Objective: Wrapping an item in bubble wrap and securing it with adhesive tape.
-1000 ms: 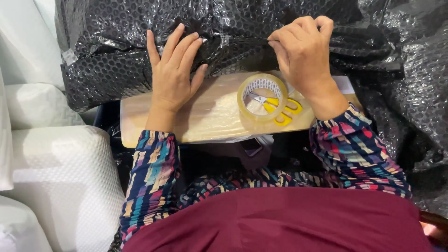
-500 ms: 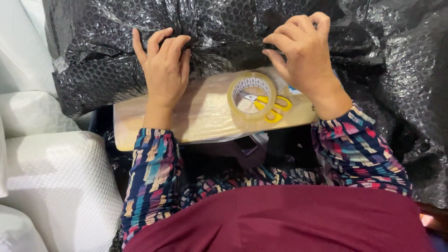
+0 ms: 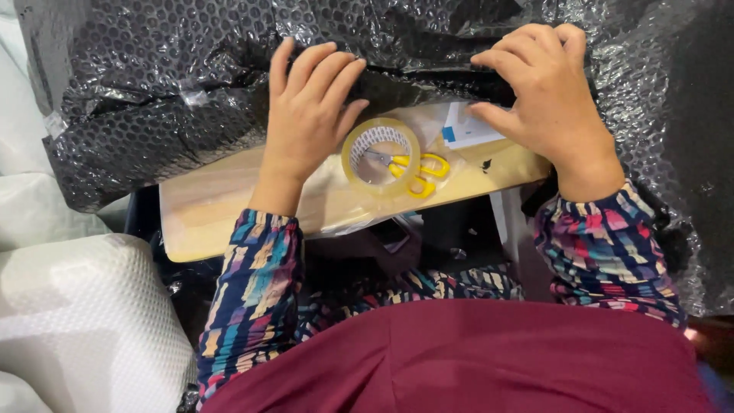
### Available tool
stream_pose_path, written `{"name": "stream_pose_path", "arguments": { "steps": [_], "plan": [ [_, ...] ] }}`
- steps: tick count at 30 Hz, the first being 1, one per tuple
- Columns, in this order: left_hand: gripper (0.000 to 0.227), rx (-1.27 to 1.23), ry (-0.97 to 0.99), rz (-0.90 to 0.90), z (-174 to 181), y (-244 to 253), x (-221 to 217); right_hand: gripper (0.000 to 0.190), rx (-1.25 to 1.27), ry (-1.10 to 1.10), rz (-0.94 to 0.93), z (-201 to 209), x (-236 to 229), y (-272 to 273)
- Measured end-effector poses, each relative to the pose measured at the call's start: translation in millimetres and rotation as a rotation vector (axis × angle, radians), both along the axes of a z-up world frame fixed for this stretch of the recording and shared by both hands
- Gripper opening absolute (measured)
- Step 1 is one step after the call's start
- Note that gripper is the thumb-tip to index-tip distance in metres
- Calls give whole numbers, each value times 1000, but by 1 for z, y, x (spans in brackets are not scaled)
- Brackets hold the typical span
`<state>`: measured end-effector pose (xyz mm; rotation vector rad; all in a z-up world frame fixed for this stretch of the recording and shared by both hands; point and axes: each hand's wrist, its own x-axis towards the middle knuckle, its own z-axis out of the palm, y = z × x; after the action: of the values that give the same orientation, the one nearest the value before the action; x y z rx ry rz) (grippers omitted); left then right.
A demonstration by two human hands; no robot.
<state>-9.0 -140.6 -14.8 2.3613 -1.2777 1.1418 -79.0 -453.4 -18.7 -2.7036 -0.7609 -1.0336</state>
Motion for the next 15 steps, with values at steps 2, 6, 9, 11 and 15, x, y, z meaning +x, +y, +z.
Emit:
{"name": "stream_pose_path", "arguments": {
  "steps": [2,6,9,11,15],
  "plan": [
    [37,1,-12,7,0,-12,4,28,2,-24,-10,-2,3,-2],
    [21,-19,-52,63,2,-31,9,2,-2,-68,-35,-9,15,-10],
    [44,22,-33,-8,10,-49,1,3,-28,-123,-53,-17,24,-13],
    [45,64,-36,-37,4,-69,5,4,-5,-115,-41,-19,24,-13],
    [15,40,-111,-38,-18,-105,19,21,62,-54,8,-10,6,-14]
  ]
}}
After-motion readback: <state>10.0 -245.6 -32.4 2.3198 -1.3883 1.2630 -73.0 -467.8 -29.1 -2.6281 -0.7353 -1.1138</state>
